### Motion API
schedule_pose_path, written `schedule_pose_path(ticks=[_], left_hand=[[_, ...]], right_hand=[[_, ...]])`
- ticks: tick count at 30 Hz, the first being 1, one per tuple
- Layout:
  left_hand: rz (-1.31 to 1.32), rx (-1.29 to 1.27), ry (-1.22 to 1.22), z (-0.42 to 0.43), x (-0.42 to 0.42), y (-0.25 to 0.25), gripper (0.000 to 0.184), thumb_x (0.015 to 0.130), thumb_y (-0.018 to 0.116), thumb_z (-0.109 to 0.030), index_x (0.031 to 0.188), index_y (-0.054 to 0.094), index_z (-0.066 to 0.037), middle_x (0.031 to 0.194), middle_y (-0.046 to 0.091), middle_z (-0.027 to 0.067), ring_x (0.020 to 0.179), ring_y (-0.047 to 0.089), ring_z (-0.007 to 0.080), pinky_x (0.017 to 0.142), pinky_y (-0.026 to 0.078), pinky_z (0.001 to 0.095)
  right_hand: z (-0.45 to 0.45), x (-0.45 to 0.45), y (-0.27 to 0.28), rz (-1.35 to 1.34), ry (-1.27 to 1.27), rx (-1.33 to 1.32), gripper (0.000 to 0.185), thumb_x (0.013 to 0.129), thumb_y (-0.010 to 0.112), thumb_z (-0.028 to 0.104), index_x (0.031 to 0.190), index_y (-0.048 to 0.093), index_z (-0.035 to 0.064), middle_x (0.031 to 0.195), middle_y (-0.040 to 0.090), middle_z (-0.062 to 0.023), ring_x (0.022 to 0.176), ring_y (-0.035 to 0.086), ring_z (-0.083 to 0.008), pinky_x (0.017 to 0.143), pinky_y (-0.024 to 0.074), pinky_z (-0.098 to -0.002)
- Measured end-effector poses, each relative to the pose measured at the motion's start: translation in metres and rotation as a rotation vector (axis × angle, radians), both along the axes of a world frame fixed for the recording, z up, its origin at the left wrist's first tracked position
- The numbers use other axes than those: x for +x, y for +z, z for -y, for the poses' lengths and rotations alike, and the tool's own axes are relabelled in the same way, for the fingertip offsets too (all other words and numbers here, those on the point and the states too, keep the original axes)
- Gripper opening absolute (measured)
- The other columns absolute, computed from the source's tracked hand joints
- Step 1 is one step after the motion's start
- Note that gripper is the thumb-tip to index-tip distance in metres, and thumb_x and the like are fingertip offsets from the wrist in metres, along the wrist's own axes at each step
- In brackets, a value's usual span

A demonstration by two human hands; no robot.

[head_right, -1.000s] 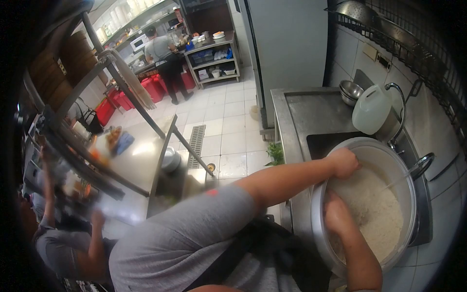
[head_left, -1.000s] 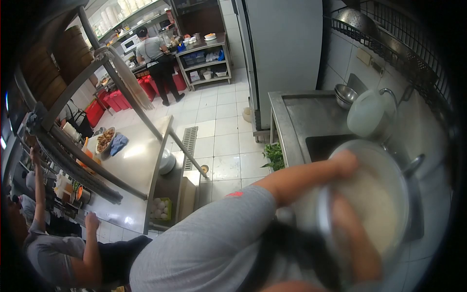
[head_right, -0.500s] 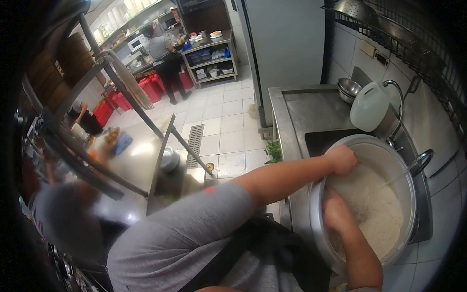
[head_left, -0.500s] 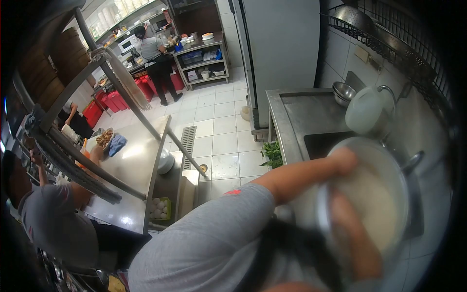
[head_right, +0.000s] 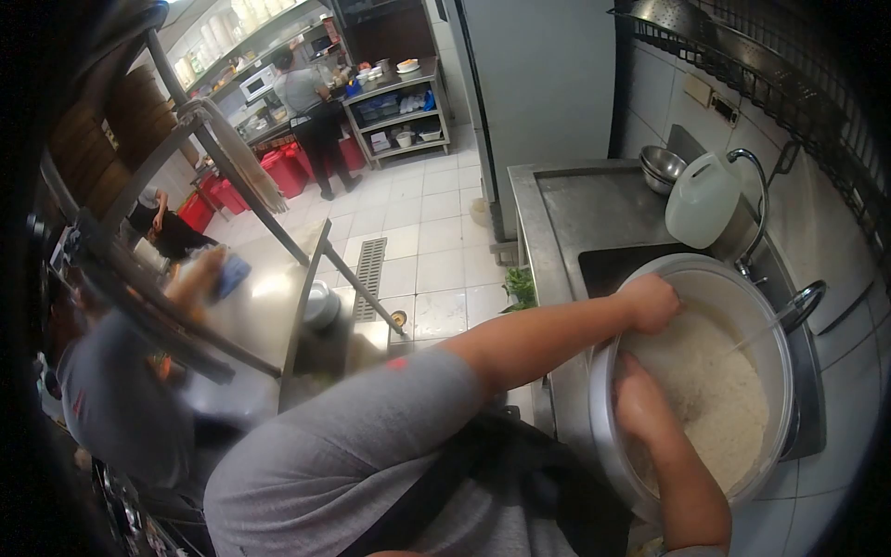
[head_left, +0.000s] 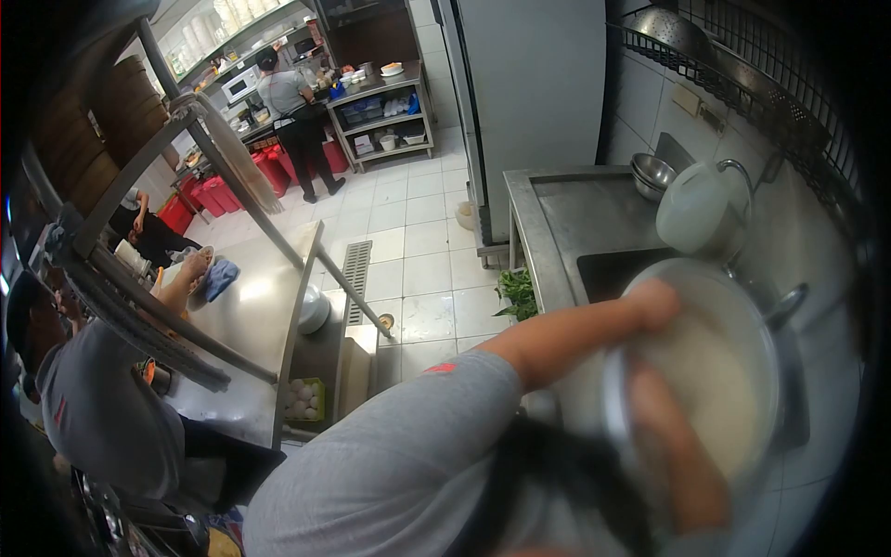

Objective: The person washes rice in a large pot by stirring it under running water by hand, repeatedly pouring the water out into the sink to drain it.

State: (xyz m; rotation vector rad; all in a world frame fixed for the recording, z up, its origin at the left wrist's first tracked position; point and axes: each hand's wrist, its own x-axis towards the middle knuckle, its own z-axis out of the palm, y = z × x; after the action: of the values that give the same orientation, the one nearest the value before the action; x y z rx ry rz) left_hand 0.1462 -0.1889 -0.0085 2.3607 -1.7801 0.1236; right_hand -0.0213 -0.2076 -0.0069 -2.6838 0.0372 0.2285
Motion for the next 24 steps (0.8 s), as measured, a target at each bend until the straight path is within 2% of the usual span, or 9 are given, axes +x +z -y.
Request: schedule_pose_path(ticks=[1, 7, 13, 19, 22, 24], left_hand=[[-0.005, -0.002, 0.001, 0.0, 0.0, 0.001, 0.029, 0.062, 0.056, -0.019, 0.088, 0.066, -0.011, 0.079, 0.064, 0.0115, 0.075, 0.062, 0.0288, 0.07, 0.048, 0.0392], [0.002, 0.013, -0.002, -0.002, -0.001, 0.002, 0.031, 0.062, 0.056, -0.017, 0.091, 0.066, -0.012, 0.079, 0.064, 0.0119, 0.075, 0.062, 0.0293, 0.071, 0.049, 0.0392], [-0.009, 0.015, 0.0, -0.003, -0.002, 0.004, 0.031, 0.063, 0.055, -0.017, 0.092, 0.066, -0.011, 0.08, 0.064, 0.012, 0.076, 0.063, 0.0291, 0.071, 0.049, 0.0392], [-0.003, 0.012, -0.009, 0.0, 0.0, 0.0, 0.034, 0.064, 0.054, -0.017, 0.096, 0.065, -0.012, 0.082, 0.065, 0.0115, 0.077, 0.062, 0.0288, 0.071, 0.049, 0.0393], [0.006, 0.032, -0.007, 0.0, -0.001, 0.002, 0.035, 0.065, 0.053, -0.017, 0.098, 0.065, -0.012, 0.083, 0.065, 0.0111, 0.077, 0.063, 0.0284, 0.071, 0.049, 0.039], [0.014, 0.032, -0.014, -0.002, -0.001, 0.004, 0.036, 0.065, 0.053, -0.017, 0.098, 0.065, -0.012, 0.083, 0.065, 0.011, 0.077, 0.063, 0.0282, 0.071, 0.049, 0.0388]], right_hand=[[0.001, 0.0, 0.0, 0.017, 0.043, -0.032, 0.052, 0.075, 0.047, 0.002, 0.125, 0.038, -0.0059, 0.121, 0.045, -0.0272, 0.105, 0.049, -0.0385, 0.09, 0.039, -0.0388], [-0.008, 0.001, 0.008, -0.049, -0.112, 0.068, 0.053, 0.076, 0.046, 0.003, 0.128, 0.035, -0.0033, 0.115, 0.049, -0.0286, 0.104, 0.049, -0.0388, 0.09, 0.0388, -0.0394], [-0.005, 0.0, 0.004, -0.031, -0.138, 0.111, 0.053, 0.077, 0.046, 0.004, 0.128, 0.035, -0.0027, 0.113, 0.049, -0.0288, 0.104, 0.05, -0.0389, 0.09, 0.0391, -0.039], [-0.009, -0.003, 0.016, -0.033, -0.026, 0.007, 0.048, 0.078, 0.048, 0.003, 0.125, 0.04, -0.0048, 0.125, 0.043, -0.0248, 0.108, 0.048, -0.0376, 0.091, 0.0379, -0.0385], [-0.012, -0.002, 0.017, -0.066, -0.128, 0.099, 0.043, 0.078, 0.049, 0.003, 0.12, 0.044, -0.0069, 0.131, 0.037, -0.0223, 0.109, 0.047, -0.0371, 0.092, 0.0377, -0.0382], [-0.011, -0.003, 0.014, -0.04, -0.089, 0.058, 0.042, 0.078, 0.049, 0.002, 0.119, 0.046, -0.0078, 0.132, 0.037, -0.022, 0.109, 0.047, -0.0372, 0.093, 0.0376, -0.038]])
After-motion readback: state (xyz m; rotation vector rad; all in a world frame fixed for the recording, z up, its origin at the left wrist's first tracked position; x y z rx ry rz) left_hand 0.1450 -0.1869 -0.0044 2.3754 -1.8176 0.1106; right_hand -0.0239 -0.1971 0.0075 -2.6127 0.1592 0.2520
